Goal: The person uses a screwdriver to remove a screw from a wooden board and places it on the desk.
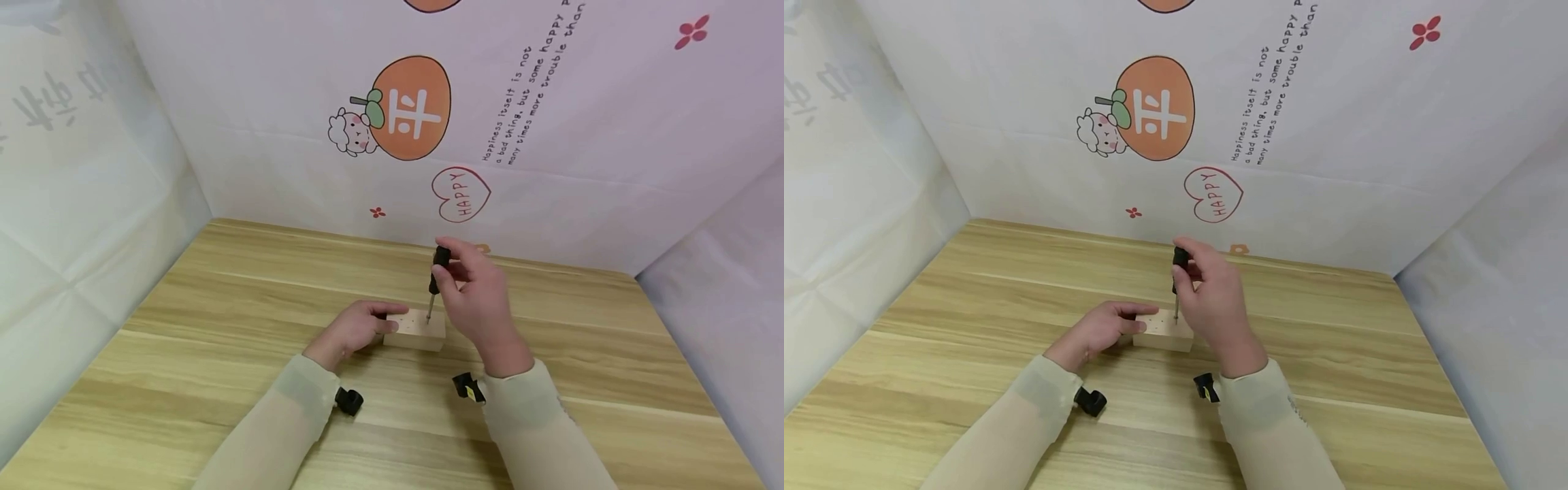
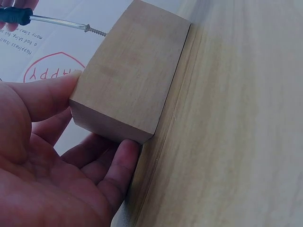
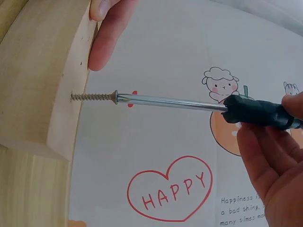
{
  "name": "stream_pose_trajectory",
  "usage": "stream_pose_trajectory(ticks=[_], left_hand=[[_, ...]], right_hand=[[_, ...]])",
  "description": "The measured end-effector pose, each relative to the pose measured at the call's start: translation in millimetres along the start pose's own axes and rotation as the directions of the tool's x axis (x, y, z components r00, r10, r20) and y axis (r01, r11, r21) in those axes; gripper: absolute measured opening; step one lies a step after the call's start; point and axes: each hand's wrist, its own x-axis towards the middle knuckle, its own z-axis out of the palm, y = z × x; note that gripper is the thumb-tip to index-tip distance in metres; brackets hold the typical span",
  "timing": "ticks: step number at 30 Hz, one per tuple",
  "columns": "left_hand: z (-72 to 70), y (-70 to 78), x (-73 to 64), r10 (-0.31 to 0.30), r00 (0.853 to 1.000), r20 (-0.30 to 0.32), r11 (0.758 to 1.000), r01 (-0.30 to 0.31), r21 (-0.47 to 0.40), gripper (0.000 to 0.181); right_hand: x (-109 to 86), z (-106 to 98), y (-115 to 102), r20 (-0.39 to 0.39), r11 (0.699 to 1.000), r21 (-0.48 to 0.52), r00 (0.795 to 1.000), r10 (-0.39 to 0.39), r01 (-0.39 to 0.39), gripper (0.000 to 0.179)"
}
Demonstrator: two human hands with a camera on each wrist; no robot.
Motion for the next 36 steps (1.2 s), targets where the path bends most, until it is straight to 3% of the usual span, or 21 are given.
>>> stream_pose_trajectory(ticks=[5, 8, 12, 16, 24, 31, 36], left_hand=[[0.1, -0.3, 0.0, 0.003, 1.0, 0.007, 1.0, -0.003, -0.007, 0.032], [0.2, -0.3, 0.3, 0.005, 1.0, 0.01, 1.0, -0.005, -0.013, 0.032], [0.2, -0.2, 0.7, 0.004, 1.0, 0.007, 1.0, -0.003, -0.013, 0.032], [0.3, -0.5, 1.1, -0.005, 1.0, -0.004, 1.0, 0.005, -0.01, 0.031], [0.1, -1.9, 1.8, -0.002, 1.0, -0.002, 1.0, 0.002, -0.011, 0.032], [0.2, -0.8, 1.7, -0.006, 1.0, 0.003, 1.0, 0.006, -0.011, 0.033], [0.1, -1.5, 2.2, -0.009, 1.0, 0.004, 1.0, 0.009, -0.007, 0.033]], right_hand=[[0.7, 1, -2, -0.06, 0.994, -0.085, 0.996, 0.066, -0.071, 0.044], [1.5, 0, -1, -0.114, 0.992, -0.054, 0.988, 0.107, -0.113, 0.036], [2.5, -3, 1, -0.061, 0.985, 0.117, 0.989, 0.132, -0.124, 0.03], [2.8, -3, 1, 0.029, 0.949, 0.276, 0.988, 0.151, -0.154, 0.034], [1.7, -1, 3, -0.037, 0.981, 0.108, 0.986, 0.166, -0.161, 0.029], [-2.1, -1, 8, -0.041, 0.94, 0.3, 0.983, 0.181, -0.161, 0.043], [-2.5, 0, 7, -0.065, 0.981, 0.142, 0.987, 0.144, -0.134, 0.04]])
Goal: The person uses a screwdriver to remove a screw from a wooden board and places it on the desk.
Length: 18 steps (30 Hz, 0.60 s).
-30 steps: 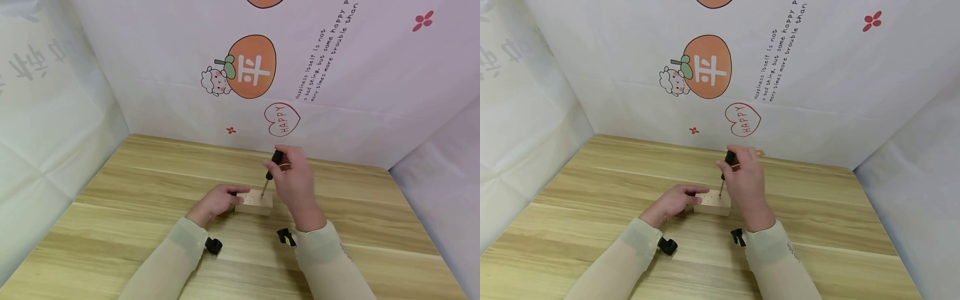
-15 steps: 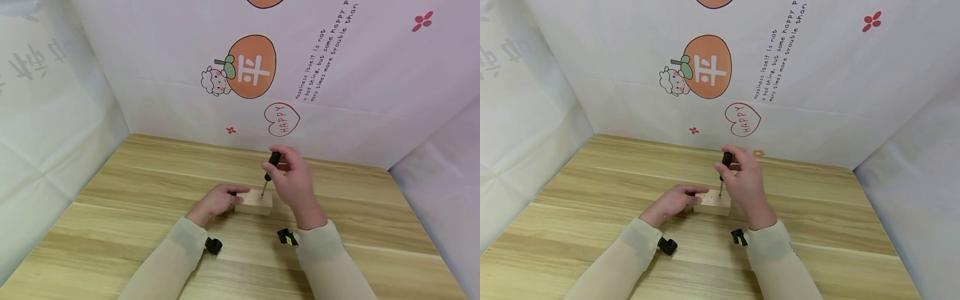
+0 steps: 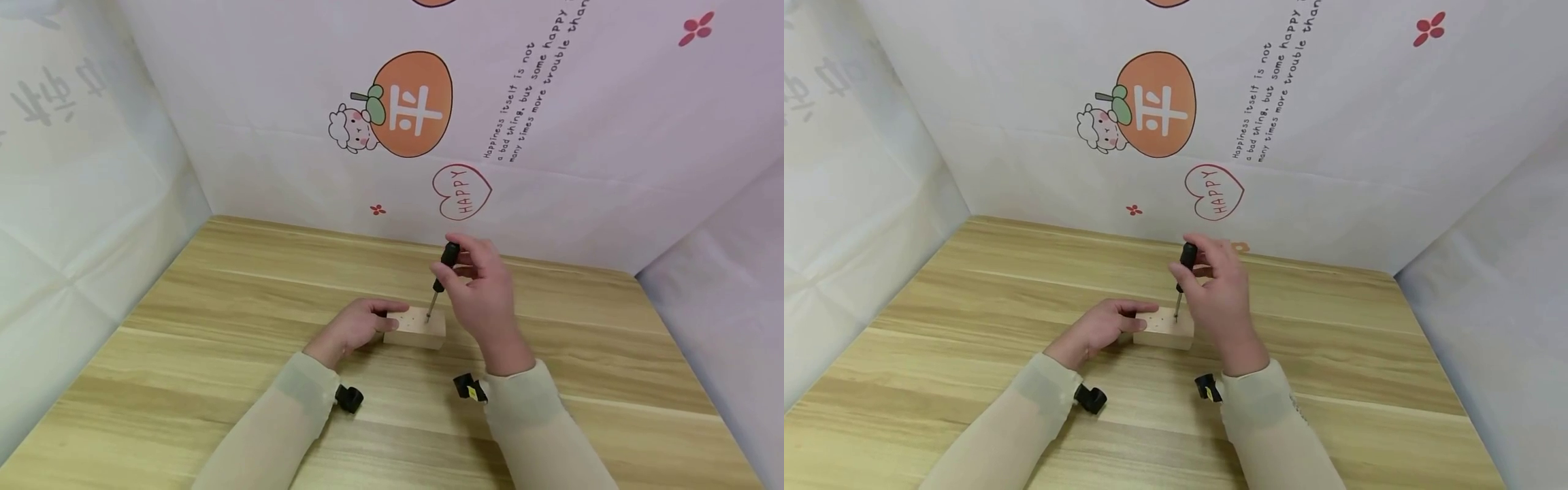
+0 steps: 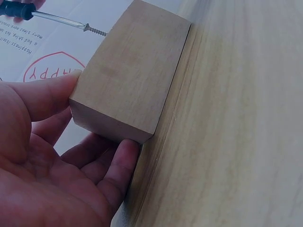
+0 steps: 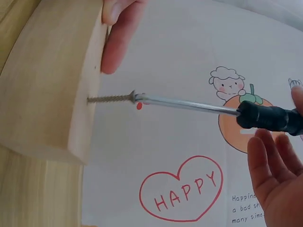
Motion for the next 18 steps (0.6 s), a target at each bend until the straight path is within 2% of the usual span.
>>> stream_pose_trajectory(ticks=[3, 7, 12, 16, 18], left_hand=[[-0.8, -0.8, 0.1, -0.007, 1.0, -0.001, 1.0, 0.007, 0.001, 0.033], [-1.0, -0.2, 0.1, -0.006, 1.0, -0.003, 1.0, 0.006, -0.005, 0.033], [-1.0, 1.0, -0.8, -0.003, 1.0, -0.006, 1.0, 0.003, -0.017, 0.033], [-0.5, 1.1, -1.6, -0.003, 1.0, -0.004, 1.0, 0.003, -0.011, 0.033], [-0.3, 1.0, -1.7, -0.005, 1.0, -0.005, 1.0, 0.005, -0.01, 0.033]], right_hand=[[0.4, 0.5, -3.2, -0.009, 0.998, -0.06, 1.0, -0.016, 0.016, 0.043], [0.0, -0.9, -6.4, 0.009, 0.999, -0.032, 1.0, -0.011, 0.011, 0.049], [-1.4, -0.3, -7.0, 0.035, 0.997, -0.041, 0.998, -0.061, 0.062, 0.039], [-1.4, 1.0, -8.3, -0.003, 0.99, -0.108, 0.995, -0.096, 0.095, 0.034], [-1.7, 0.4, -9.3, -0.02, 0.992, -0.098, 0.996, -0.086, 0.084, 0.035]])
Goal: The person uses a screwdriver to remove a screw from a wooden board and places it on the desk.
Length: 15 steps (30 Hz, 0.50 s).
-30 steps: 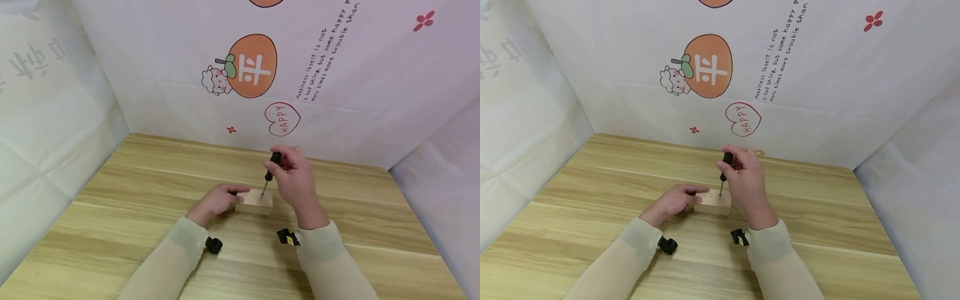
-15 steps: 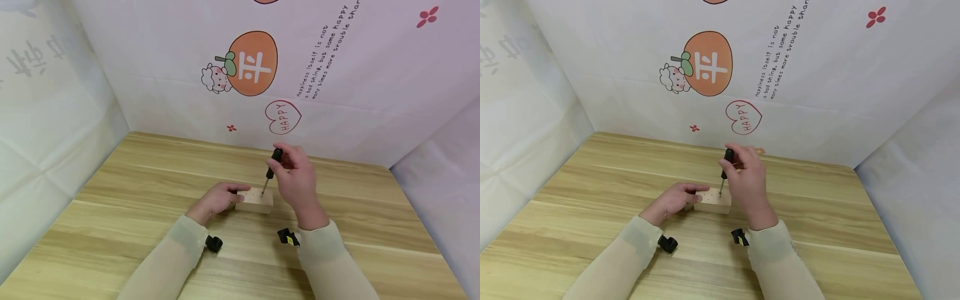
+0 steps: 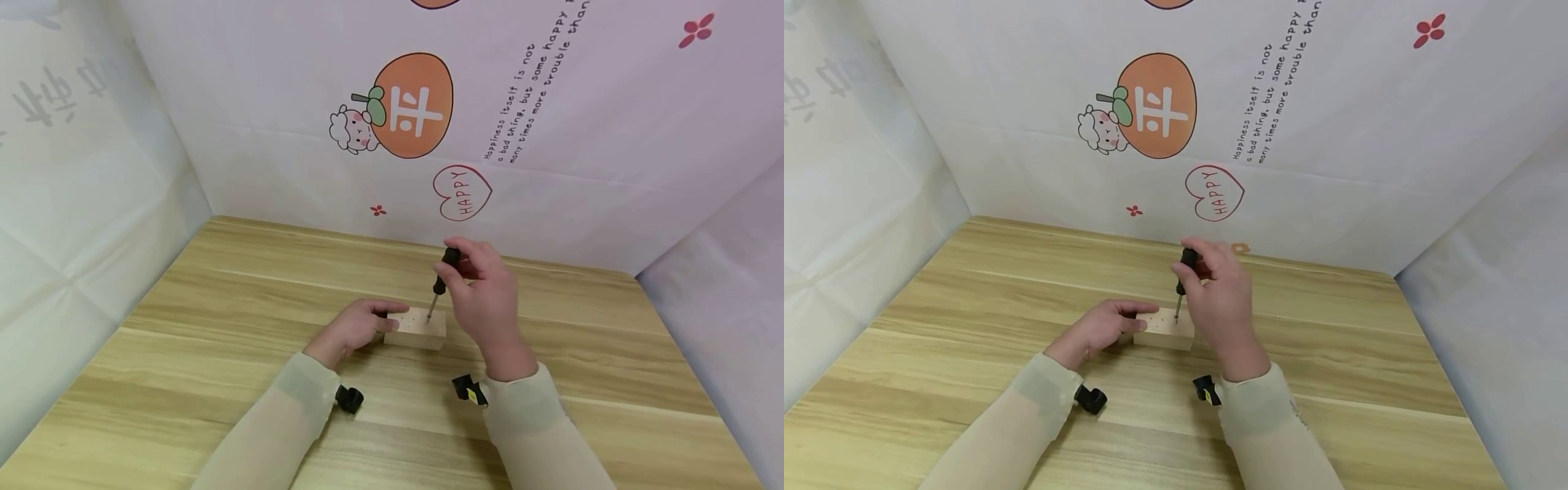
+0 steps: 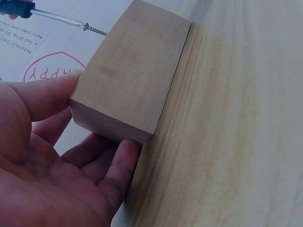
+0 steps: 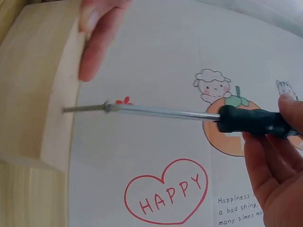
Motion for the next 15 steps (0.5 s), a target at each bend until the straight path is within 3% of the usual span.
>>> stream_pose_trajectory(ticks=[7, 15], left_hand=[[0.9, -0.8, 0.8, -0.007, 1.0, 0.004, 1.0, 0.007, -0.008, 0.033], [1.6, -2.4, 2.4, -0.002, 1.0, 0.001, 1.0, 0.002, 0.0, 0.034]], right_hand=[[-7.2, -2.4, 1.7, 0.024, 0.975, 0.206, 0.997, 0.077, -0.081, 0.038], [-7.2, -5.1, 2.6, -0.024, 0.995, 0.062, 0.996, 0.082, -0.08, 0.039]])
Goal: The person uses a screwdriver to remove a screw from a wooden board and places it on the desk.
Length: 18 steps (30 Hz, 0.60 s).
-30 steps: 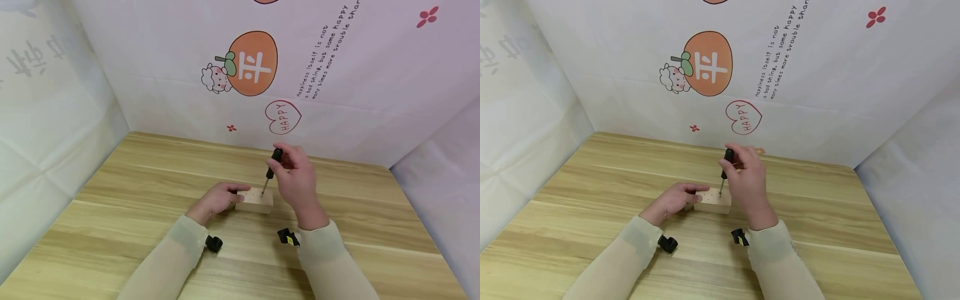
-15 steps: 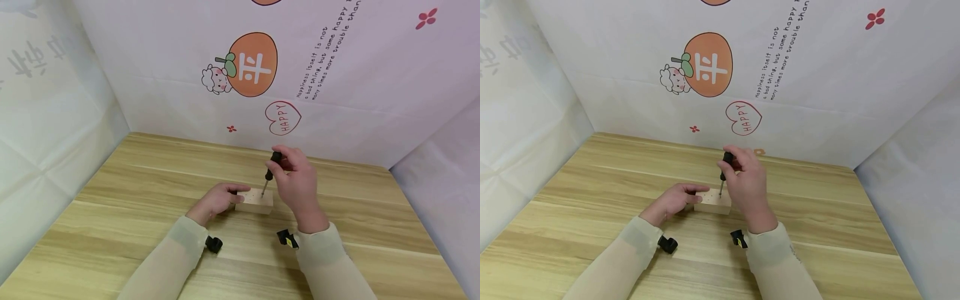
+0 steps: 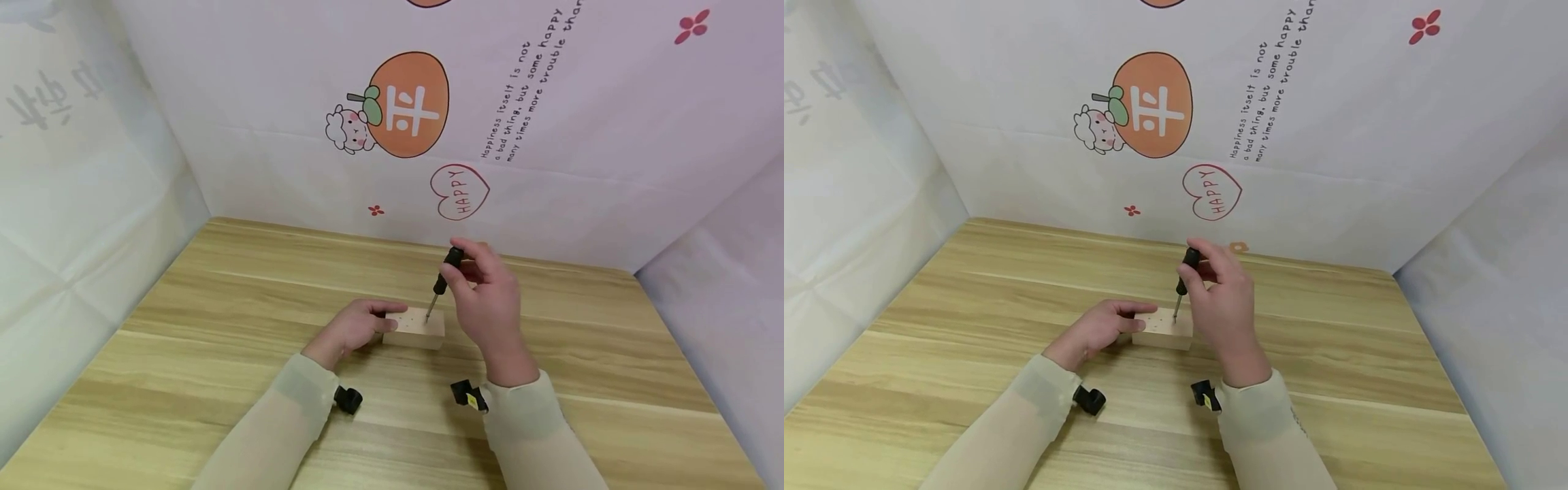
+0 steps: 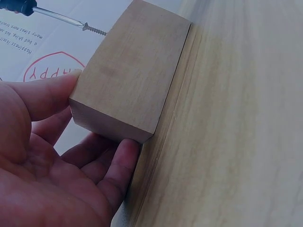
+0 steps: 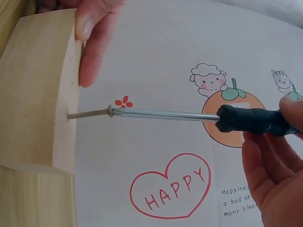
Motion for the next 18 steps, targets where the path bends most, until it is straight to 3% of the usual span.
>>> stream_pose_trajectory(ticks=[5, 8, 10, 13, 15, 16, 18], left_hand=[[-0.6, -0.2, -0.5, 0.009, 1.0, 0.004, 1.0, -0.009, -0.01, 0.034], [-1.2, 0.2, -0.8, 0.006, 1.0, 0.004, 1.0, -0.006, -0.009, 0.034], [-1.5, 0.7, -1.0, 0.008, 1.0, -0.002, 1.0, -0.008, -0.013, 0.033], [-1.2, 1.2, -0.6, 0.026, 1.0, -0.008, 0.999, -0.027, -0.021, 0.032], [-0.6, 1.3, -0.6, 0.036, 0.999, -0.018, 0.999, -0.037, -0.016, 0.03], [-0.3, 1.6, -0.8, 0.036, 0.999, -0.022, 0.999, -0.036, -0.017, 0.03], [0.5, 2.3, -0.9, 0.033, 0.999, -0.027, 0.999, -0.033, -0.014, 0.03]], right_hand=[[-0.5, -1, -3, 0.017, 0.999, -0.047, 1.0, 0.003, -0.002, 0.035], [-1.3, 2, -3, 0.108, 0.997, -0.07, 0.994, -0.013, 0.021, 0.037], [-2.8, 6, -3, 0.231, 0.995, -0.095, 0.973, -0.015, 0.038, 0.049], [-7.3, 17, -4, 0.442, 0.989, -0.128, 0.897, -0.006, 0.07, 0.066], [-11.4, 25, -5, 0.518, 0.982, -0.159, 0.856, -0.007, 0.105, 0.058], [-13.4, 29, -5, 0.525, 0.98, -0.169, 0.851, -0.004, 0.109, 0.05], [-16.3, 34, -5, 0.494, 0.982, -0.165, 0.869, 0.004, 0.089, 0.033]])
